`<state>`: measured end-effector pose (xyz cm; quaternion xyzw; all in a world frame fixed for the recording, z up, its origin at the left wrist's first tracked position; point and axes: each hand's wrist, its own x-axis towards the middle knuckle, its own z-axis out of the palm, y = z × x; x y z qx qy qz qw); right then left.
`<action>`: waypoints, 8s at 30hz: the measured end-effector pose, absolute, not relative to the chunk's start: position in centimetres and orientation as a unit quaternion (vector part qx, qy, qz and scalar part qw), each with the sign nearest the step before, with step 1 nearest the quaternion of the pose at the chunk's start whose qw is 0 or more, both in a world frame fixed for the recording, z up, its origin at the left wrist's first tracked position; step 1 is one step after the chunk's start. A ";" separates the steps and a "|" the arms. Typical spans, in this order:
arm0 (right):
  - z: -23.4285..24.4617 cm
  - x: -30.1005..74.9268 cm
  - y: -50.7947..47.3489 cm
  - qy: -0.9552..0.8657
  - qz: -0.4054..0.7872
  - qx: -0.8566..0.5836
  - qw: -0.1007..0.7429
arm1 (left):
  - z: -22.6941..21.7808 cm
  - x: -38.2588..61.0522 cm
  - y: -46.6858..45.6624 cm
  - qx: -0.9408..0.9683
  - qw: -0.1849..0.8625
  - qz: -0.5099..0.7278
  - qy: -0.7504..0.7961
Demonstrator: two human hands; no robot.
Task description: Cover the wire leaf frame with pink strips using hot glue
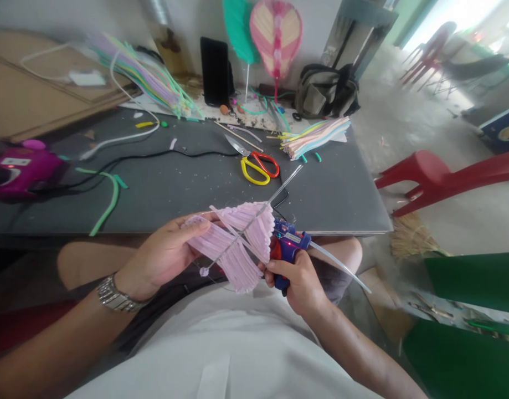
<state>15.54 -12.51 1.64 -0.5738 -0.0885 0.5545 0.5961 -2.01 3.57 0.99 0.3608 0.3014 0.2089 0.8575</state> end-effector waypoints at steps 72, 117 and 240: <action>1.2 19.0 -16.5 -0.275 0.236 -0.692 0.625 | -0.1 -1.8 3.5 0.355 0.838 0.202 0.361; 2.5 17.5 -11.5 -0.619 0.218 -0.675 0.337 | -0.1 -1.0 2.6 0.335 0.857 0.180 0.348; 4.2 18.9 -12.6 -0.677 0.132 -0.673 0.267 | 0.0 -0.3 1.7 0.299 0.876 0.156 0.344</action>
